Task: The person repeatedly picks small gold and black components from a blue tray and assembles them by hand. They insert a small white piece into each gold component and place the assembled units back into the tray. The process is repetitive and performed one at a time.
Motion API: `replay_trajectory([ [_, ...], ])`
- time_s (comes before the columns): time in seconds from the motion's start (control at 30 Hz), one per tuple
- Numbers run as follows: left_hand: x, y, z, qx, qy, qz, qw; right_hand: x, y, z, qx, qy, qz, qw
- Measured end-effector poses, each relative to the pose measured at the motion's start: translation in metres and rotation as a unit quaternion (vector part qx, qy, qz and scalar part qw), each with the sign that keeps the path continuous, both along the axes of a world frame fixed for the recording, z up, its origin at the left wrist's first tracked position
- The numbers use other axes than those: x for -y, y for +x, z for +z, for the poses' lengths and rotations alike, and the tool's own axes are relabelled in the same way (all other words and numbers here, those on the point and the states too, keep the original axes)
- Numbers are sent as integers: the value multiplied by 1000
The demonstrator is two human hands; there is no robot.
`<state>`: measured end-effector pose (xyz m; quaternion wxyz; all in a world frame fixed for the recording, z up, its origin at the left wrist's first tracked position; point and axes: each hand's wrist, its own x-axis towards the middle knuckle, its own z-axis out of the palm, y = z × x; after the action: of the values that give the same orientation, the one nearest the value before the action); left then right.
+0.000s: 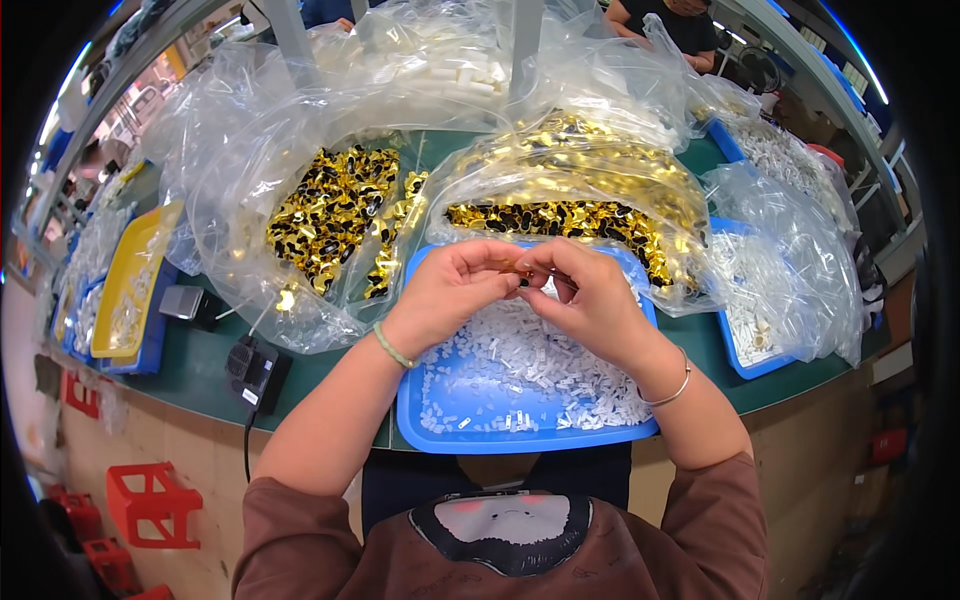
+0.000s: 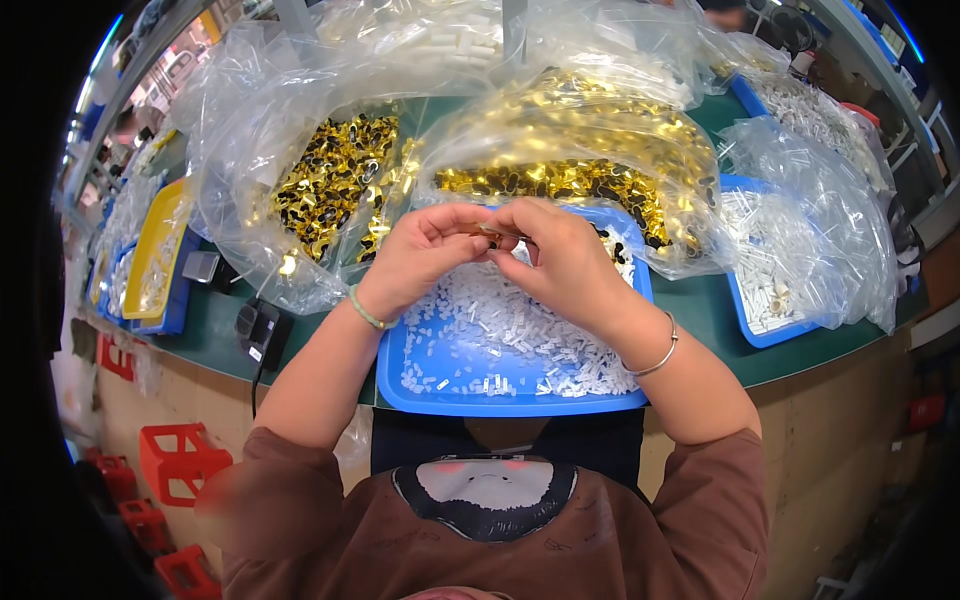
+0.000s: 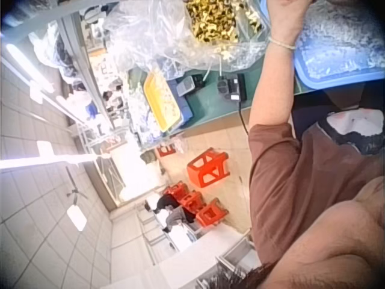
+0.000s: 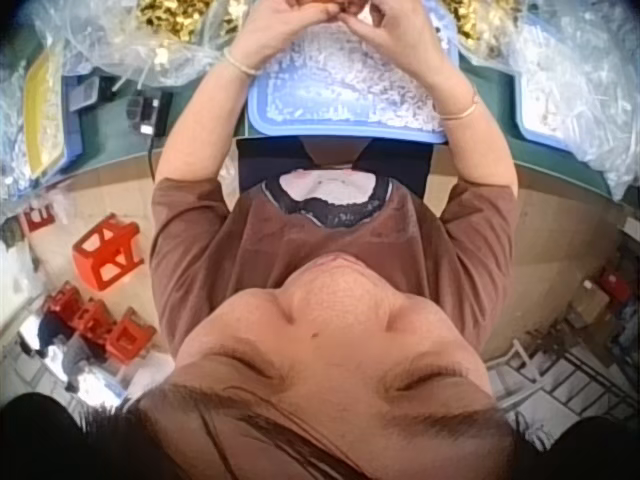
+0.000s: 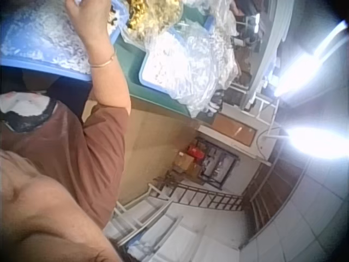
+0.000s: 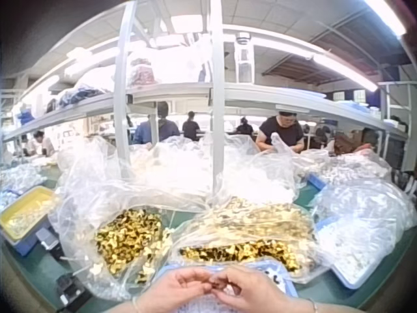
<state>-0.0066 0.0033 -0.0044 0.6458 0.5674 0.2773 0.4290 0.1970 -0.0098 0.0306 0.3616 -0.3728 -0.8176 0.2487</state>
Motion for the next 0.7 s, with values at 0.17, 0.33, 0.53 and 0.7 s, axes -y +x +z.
replay_trajectory([
  [0.17, 2, 0, 9, -21, 9, -20, 1000, 1, 3, 1, 20, 33, -1, 999],
  [0.33, 3, 3, 2, -59, 38, -2, 998, -4, 5, -4, 37, 65, 14, 997],
  [0.53, 1, 2, 3, -51, 41, -12, 998, -2, 4, 1, 42, 60, -18, 997],
  [0.7, 1, 2, 2, -40, 35, -18, 998, -3, 5, 0, 50, 96, -14, 994],
])
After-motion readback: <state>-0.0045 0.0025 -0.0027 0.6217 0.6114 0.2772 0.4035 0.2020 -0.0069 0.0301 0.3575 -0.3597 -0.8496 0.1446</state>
